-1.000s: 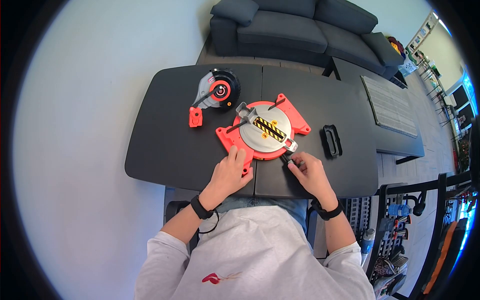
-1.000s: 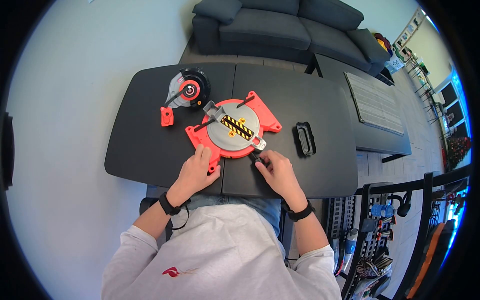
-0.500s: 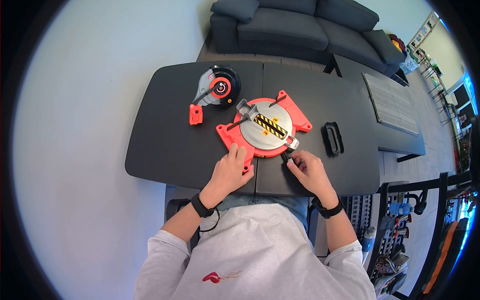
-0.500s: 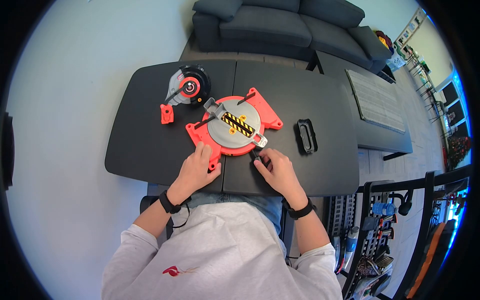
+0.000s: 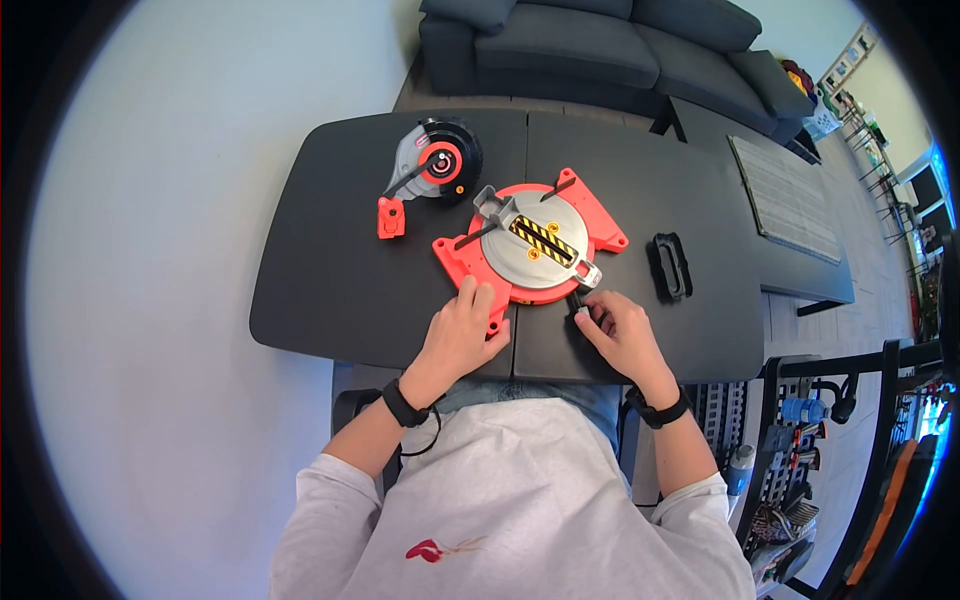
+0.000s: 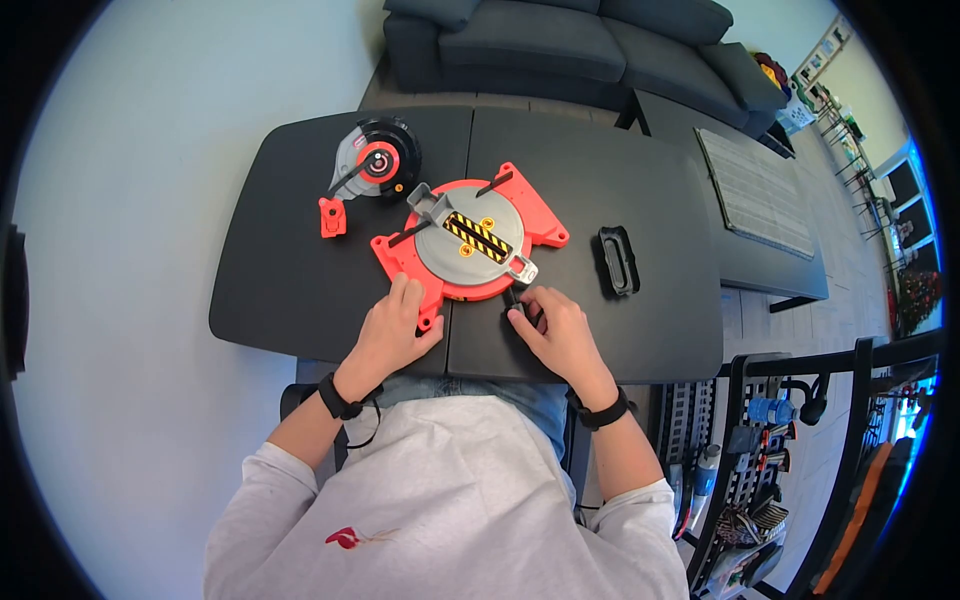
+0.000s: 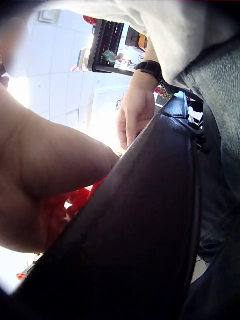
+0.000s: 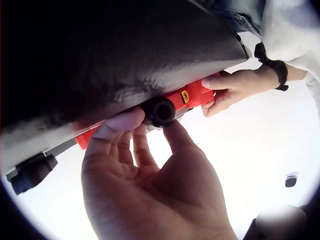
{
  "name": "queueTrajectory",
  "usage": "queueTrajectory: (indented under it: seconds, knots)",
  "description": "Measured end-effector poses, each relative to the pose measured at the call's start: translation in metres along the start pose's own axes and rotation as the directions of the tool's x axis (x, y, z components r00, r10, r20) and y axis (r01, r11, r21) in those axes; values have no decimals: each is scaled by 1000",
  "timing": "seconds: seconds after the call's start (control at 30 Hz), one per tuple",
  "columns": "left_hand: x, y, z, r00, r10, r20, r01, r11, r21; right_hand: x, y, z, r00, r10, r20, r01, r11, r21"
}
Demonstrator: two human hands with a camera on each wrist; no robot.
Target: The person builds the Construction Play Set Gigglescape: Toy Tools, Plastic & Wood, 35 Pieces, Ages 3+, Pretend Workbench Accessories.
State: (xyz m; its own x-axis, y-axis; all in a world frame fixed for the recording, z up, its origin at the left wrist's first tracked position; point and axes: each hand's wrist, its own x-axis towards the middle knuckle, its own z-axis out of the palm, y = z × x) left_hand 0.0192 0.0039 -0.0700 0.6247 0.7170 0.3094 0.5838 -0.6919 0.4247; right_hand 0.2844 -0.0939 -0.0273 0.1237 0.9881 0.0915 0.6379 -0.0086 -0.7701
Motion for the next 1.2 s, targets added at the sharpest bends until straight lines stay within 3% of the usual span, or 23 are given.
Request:
queueTrajectory:
  seconds: [1.2]
  knots:
    - [1,0,1,999,-20,-41,19,999,-42,3,4,3,998,46,30,-46,999,-22]
